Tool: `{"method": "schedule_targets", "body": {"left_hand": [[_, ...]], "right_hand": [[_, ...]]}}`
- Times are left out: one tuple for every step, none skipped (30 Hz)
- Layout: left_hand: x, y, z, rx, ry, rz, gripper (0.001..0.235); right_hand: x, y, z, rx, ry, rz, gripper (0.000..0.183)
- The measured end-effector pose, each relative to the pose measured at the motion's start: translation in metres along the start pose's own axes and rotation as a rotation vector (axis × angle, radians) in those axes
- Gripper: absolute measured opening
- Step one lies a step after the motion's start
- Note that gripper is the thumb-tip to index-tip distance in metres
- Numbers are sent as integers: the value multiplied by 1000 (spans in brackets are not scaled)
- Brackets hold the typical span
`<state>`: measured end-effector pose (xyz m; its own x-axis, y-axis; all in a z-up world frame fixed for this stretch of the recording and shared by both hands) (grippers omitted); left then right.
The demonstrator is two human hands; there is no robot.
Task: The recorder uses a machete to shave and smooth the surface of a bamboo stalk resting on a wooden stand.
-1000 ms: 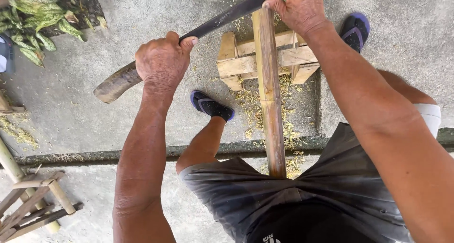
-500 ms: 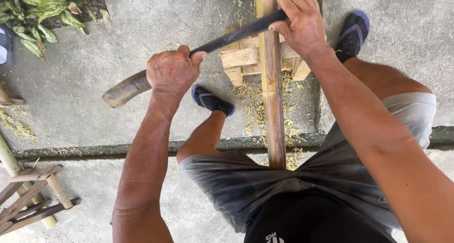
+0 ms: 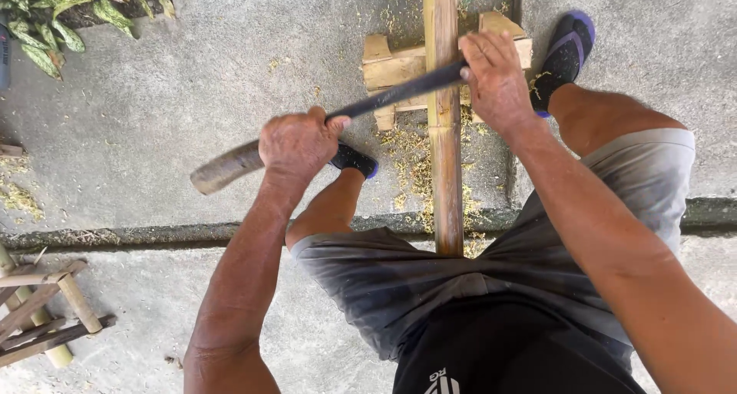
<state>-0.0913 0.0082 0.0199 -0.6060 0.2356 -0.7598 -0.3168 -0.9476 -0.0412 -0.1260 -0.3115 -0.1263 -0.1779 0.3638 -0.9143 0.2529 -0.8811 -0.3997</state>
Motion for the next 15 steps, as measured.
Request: {"method": "schedule_targets", "body": {"left_hand": [[6,0,4,0,3,0,57],[16,1,9,10,-34,19,57],[25,2,14,20,-71,39,57],[30,1,17,20,-72,41,57],[33,2,19,51,29,23,56],[34,2,19,83,133,6,54],[32,3,17,85,135,7,54],[32,5,17,110,117,17,50],[31,7,17,134,100,28,46],[26,8,15,136,100,24,46],[22,9,12,114,6,80,45],[18,9,9,90,-85,136,45],[14,11,9,89,-82,132,45],[11,12,7,92,-93,161,42],[8,14,4,94,-103,189,39]], "right_hand": [[-8,-9,6,-1,3,2,45],[-15,-17,14,12,-10,-40,46],[-21,-26,22,26,-24,-81,47],[-26,-29,26,26,-25,-81,47],[-31,-32,28,30,-26,-103,49],[-37,-35,29,34,-26,-124,51],[-37,-32,28,35,-26,-121,51],[-35,-32,33,32,-47,-82,53],[-33,-32,38,29,-69,-43,56],[-29,-30,36,31,-66,-45,56],[-26,-28,34,31,-52,-44,56],[-23,-26,31,29,-36,-42,55],[-25,-27,32,29,-31,-43,55],[-29,-27,31,21,-31,-54,55],[-33,-27,29,14,-30,-64,56]]}}
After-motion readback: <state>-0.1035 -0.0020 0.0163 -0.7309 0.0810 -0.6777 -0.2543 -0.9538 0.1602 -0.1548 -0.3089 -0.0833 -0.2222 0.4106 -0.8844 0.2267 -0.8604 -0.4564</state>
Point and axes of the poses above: each hand's wrist, its own z-axis away from the middle knuckle, its own x-axis out of the palm, y = z × x, the point moved 2 cm from there along -z, towards the middle knuckle, and after that the axes turned 11 degrees about -y, right-handed, at the moved point
